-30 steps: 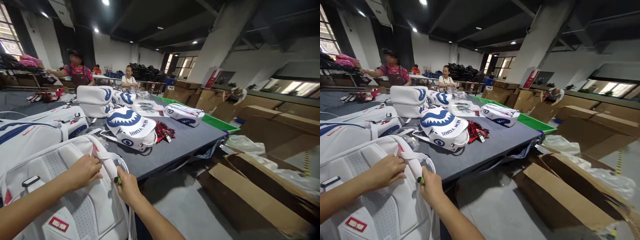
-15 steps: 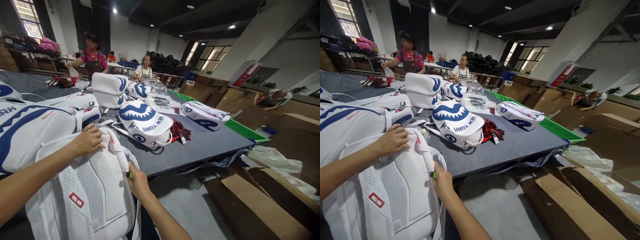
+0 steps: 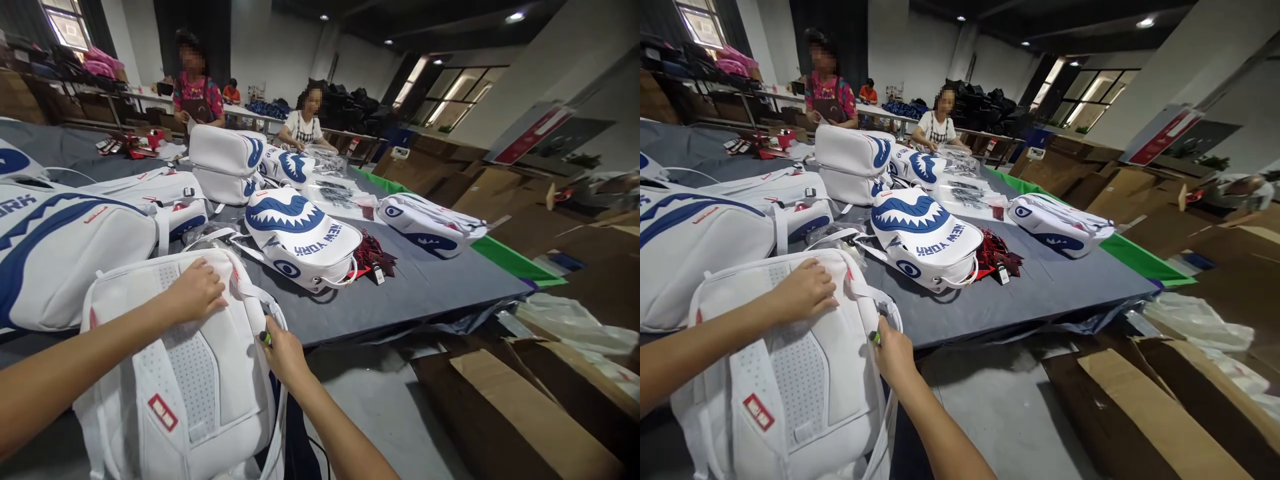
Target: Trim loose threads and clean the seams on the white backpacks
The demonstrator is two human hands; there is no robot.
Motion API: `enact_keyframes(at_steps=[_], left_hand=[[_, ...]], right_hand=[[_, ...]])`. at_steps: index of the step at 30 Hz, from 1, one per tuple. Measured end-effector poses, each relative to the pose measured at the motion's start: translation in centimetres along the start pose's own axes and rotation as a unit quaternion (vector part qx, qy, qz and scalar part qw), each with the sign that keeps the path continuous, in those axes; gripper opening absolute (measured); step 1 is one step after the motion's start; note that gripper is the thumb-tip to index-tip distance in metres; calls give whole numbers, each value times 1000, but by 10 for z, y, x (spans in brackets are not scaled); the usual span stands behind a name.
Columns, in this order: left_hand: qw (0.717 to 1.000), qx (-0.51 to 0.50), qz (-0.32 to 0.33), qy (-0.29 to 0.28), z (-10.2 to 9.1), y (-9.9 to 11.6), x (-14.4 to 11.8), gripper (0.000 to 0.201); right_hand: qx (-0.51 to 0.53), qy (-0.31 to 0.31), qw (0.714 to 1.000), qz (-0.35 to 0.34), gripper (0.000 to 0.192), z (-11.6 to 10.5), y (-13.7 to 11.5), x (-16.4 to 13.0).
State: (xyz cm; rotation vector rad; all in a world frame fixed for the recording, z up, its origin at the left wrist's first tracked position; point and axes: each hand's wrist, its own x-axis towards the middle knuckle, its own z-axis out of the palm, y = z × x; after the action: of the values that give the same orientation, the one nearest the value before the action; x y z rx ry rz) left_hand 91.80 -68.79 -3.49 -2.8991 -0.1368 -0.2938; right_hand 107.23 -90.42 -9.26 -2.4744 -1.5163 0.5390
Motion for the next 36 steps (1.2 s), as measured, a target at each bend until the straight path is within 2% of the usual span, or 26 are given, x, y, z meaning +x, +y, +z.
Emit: enact_keyframes(at_steps=[2,4,7,8,9,10,12,15,17,20,23,28,31,36], left_hand=[[999,-22,9,-38,2,21,0,30],[997,-52,6,-62,5,35,0,26],[994,-92,-30,-45,10,42,-2,23],[993,-107,-41,-34,11,42,-3,24],[991,-119,-52,-23,13,42,-3,25],[989,-129,-63,-15,14,43,-4,27],[988,-130,-83,-8,18,46,-4,29],[989,-108,-100,-10,24,54,-4,26],[988,-111,-104,-6,27,58,-5,23],[986,-135,-96,21,29,63,-10,17],[986,-136,-89,45,31,66,-13,12],[992,-77,-104,7,28,69,-9,22],[993,-77,-82,19,33,66,-11,22],[985,-135,-70,75,44,64,-22,11]], right_hand=[[6,2,1000,-1,29,-10,-2,-3],[44,60,997,-19,32,-23,-2,-11],[154,205,966,-23,50,-41,0,-24],[202,221,954,-11,57,-43,1,-27],[261,212,942,5,62,-43,2,-28],[329,187,926,16,67,-41,2,-26],[471,147,870,15,71,-32,-1,-19],[594,176,785,5,65,-13,-11,-4],[616,204,760,26,57,-1,-18,4],[618,227,751,45,44,13,-24,14],[617,247,747,19,40,23,-28,22],[587,318,745,19,31,32,-32,23],[572,351,741,24,31,38,-30,22],[512,374,772,49,33,45,-26,20]])
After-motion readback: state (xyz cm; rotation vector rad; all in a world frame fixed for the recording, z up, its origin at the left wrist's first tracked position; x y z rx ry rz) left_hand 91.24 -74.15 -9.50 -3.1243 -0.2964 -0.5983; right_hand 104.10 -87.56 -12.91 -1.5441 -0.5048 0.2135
